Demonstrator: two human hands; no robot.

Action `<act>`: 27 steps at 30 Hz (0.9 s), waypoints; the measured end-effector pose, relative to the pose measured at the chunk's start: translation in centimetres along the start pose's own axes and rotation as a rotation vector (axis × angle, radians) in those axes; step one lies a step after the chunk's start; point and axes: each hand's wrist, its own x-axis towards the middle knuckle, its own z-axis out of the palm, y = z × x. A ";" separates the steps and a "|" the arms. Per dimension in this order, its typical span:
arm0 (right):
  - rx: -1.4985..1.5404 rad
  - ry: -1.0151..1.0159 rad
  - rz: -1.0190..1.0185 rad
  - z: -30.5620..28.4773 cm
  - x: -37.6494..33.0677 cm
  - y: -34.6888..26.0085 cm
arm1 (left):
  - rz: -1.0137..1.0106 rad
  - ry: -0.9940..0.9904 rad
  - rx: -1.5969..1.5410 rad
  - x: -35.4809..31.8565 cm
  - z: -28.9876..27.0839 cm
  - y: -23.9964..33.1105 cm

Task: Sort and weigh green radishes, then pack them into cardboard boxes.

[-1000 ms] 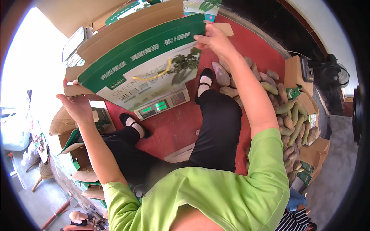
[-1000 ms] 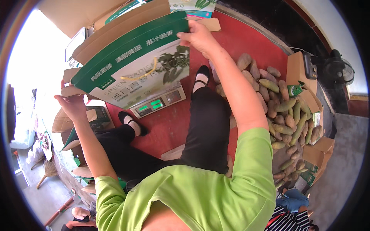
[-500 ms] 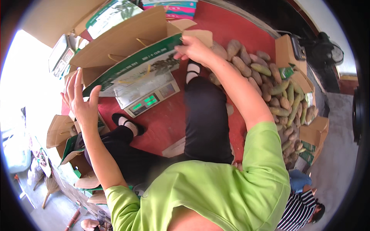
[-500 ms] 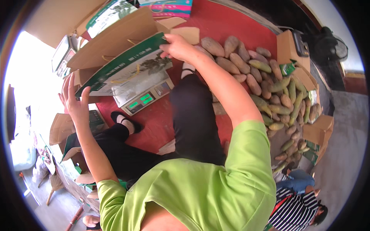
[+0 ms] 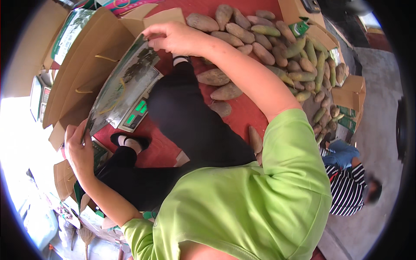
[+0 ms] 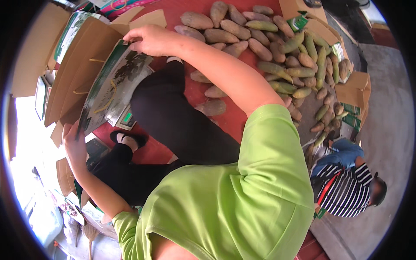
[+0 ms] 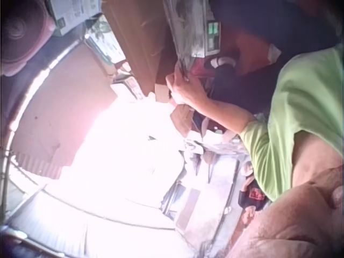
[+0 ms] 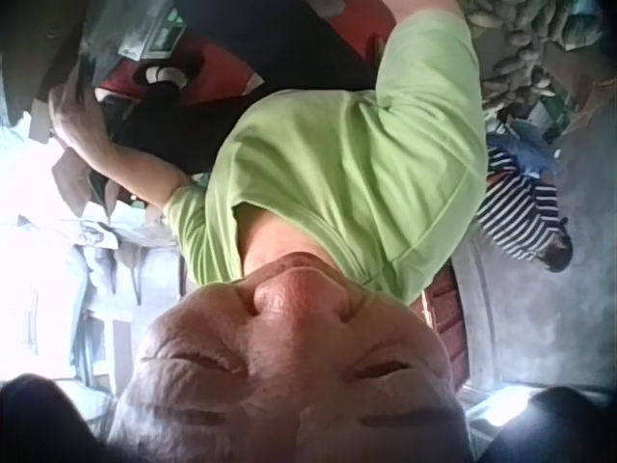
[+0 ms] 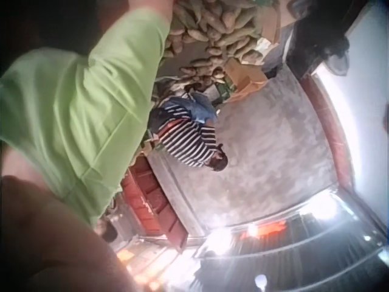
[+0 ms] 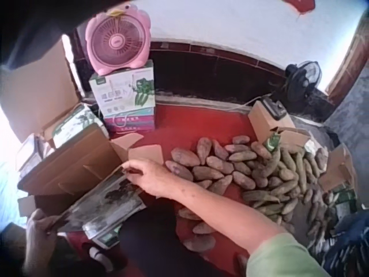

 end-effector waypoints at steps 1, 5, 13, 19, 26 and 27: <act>-0.017 0.075 -0.042 -0.7 -1.2 0.7 | 0.006 -0.013 -0.001 0.0 0.1 0.1; 0.042 0.180 0.106 -3.3 -6.4 4.7 | -0.016 0.019 0.057 -0.9 -0.2 -2.0; -0.405 0.308 0.666 -2.9 -32.2 29.2 | 0.061 0.057 0.164 0.3 2.7 -2.9; -0.414 0.305 1.389 8.7 -44.6 30.1 | 0.123 0.081 0.177 0.3 3.4 -3.2; -0.484 -0.022 1.608 11.1 -41.8 25.9 | 0.084 0.116 0.214 0.4 3.9 -2.5; -0.520 -0.054 1.609 11.3 -41.4 26.0 | 0.074 0.123 0.250 0.5 4.0 -2.4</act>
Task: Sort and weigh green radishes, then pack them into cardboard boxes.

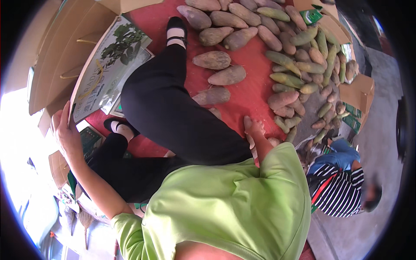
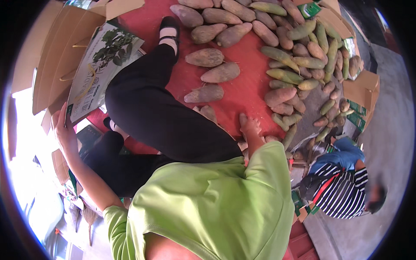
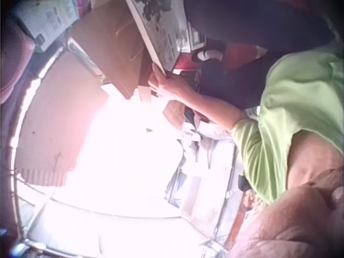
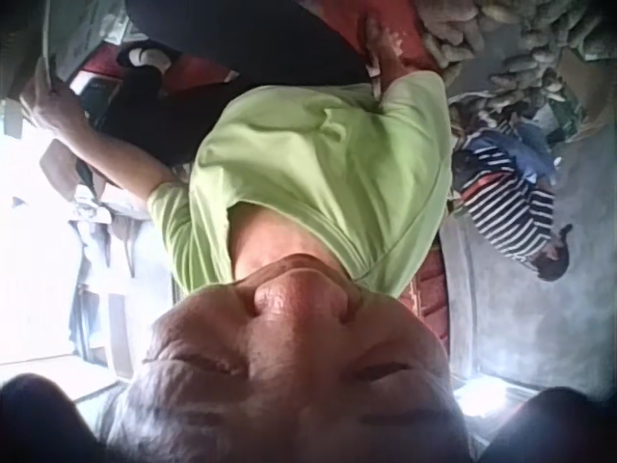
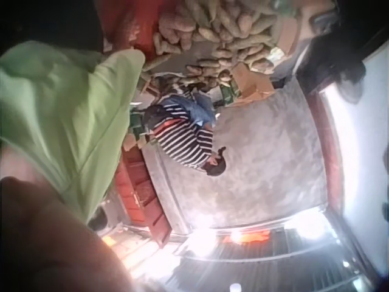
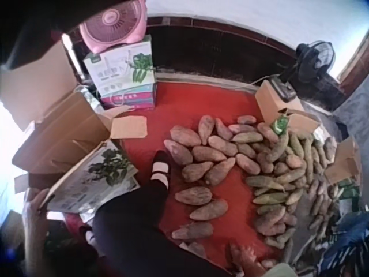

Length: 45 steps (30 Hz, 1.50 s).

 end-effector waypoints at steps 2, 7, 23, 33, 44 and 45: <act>-0.051 0.014 -0.023 -0.1 0.1 -0.9 | -0.035 -0.009 0.014 -0.1 -0.2 0.5; 0.108 0.068 0.081 2.0 1.4 -1.5 | -0.122 -0.032 0.076 -0.4 -0.5 1.7; 0.321 0.250 -0.405 -0.7 2.2 -3.0 | -0.185 -0.027 0.074 -0.1 -1.6 2.5; 1.009 0.461 -1.175 -24.0 -12.5 -16.5 | -0.209 -0.100 0.010 -0.7 -3.1 2.0; 0.745 0.262 -2.005 -36.6 -37.6 -31.9 | -0.221 -0.106 -0.019 -1.2 -3.6 1.5; 0.514 0.397 -2.131 -36.0 -37.3 -34.1 | -0.221 -0.100 -0.015 -1.2 -3.6 1.5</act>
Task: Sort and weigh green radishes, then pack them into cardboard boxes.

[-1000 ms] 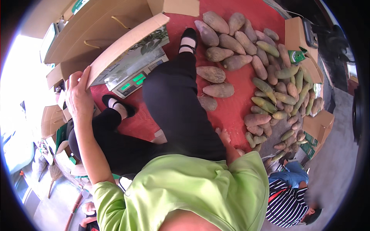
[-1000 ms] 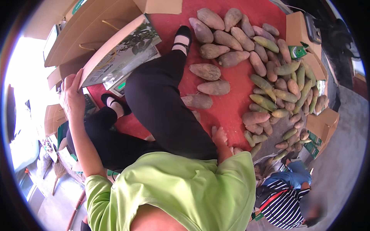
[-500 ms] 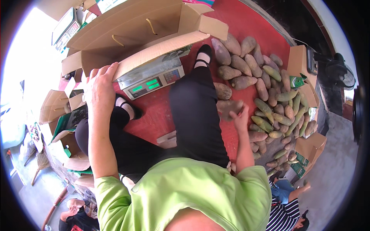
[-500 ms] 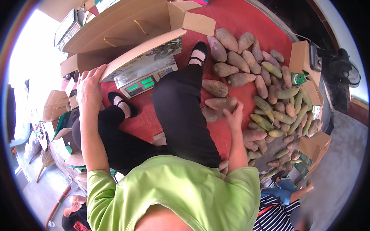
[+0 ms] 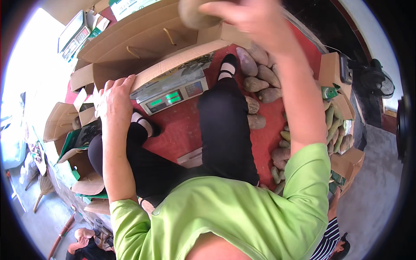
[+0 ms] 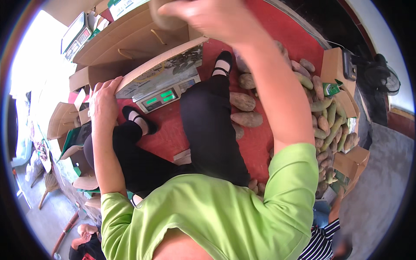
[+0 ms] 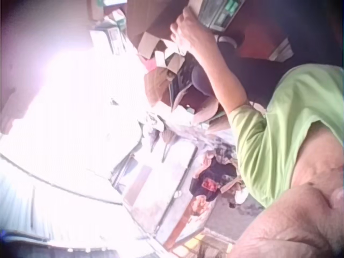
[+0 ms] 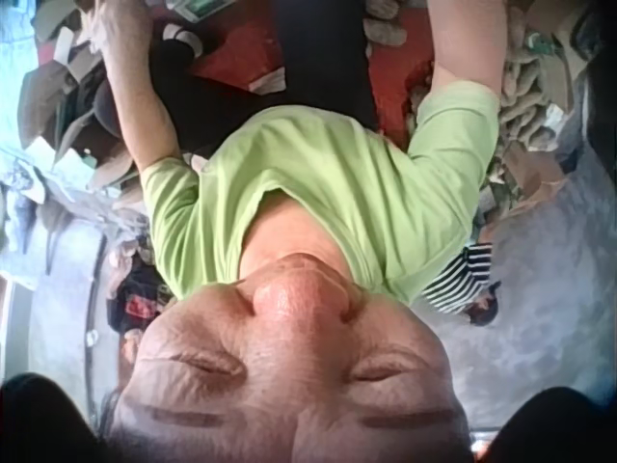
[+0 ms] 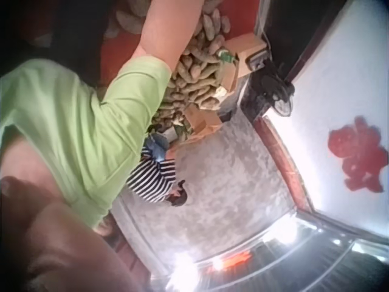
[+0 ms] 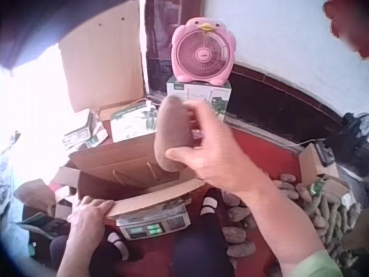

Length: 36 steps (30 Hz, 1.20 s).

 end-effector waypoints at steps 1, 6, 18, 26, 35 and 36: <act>-0.231 -0.006 -0.116 1.5 0.5 1.7 | 0.017 0.003 -0.010 0.3 0.0 0.2; -0.569 -0.547 0.114 8.1 1.5 6.1 | -0.010 -0.085 -0.035 0.1 -0.5 -0.2; -0.361 -0.522 0.292 5.3 -1.5 5.8 | 0.037 -0.058 0.016 0.1 -0.5 0.3; -0.004 0.068 0.349 -3.0 -9.9 6.6 | -0.001 -0.057 -0.017 0.2 0.0 0.1; -0.235 0.149 0.940 -2.8 -35.6 16.9 | -0.009 -0.068 0.030 0.5 0.5 0.0; -0.324 0.106 0.969 -1.9 -38.4 17.3 | -0.008 -0.063 0.038 0.4 0.5 -0.3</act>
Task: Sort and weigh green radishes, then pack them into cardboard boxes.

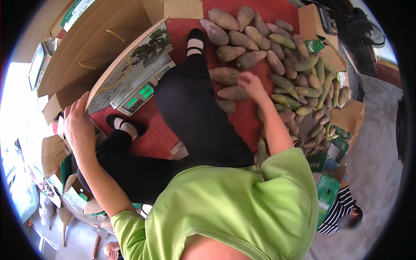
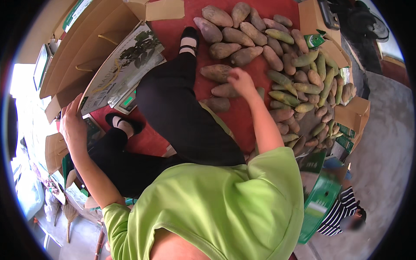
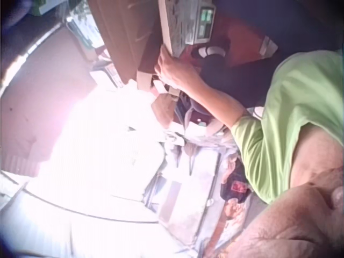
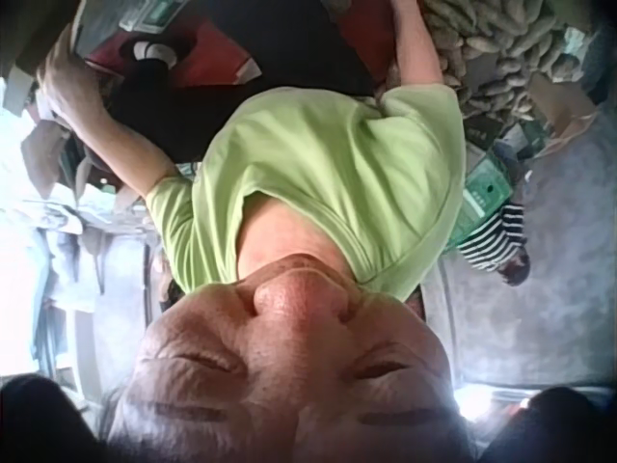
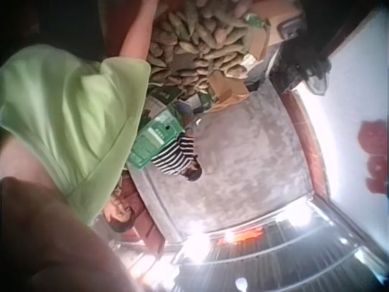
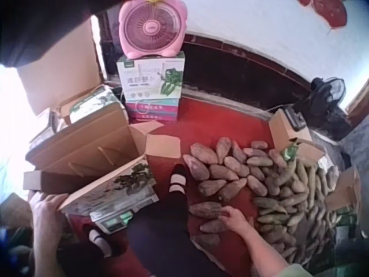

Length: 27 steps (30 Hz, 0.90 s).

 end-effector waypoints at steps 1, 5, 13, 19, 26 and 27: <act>-0.098 0.003 0.019 1.0 -1.6 1.5 | 0.002 0.008 0.006 0.0 0.1 -0.1; 0.030 -0.174 0.307 4.7 -6.5 4.1 | 0.027 -0.003 0.045 0.3 0.1 0.0; 0.499 -0.490 0.286 17.5 -14.1 15.8 | 0.058 0.050 0.024 0.3 0.3 0.3; -0.061 -0.427 0.142 16.3 -13.2 11.0 | 0.027 0.047 0.001 0.1 0.1 0.1; 0.004 -0.438 0.201 15.5 -12.2 8.8 | -0.002 0.044 -0.043 0.0 -0.5 0.6; 0.012 -0.438 0.211 15.4 -12.1 8.7 | -0.008 0.046 -0.043 0.0 -0.4 0.6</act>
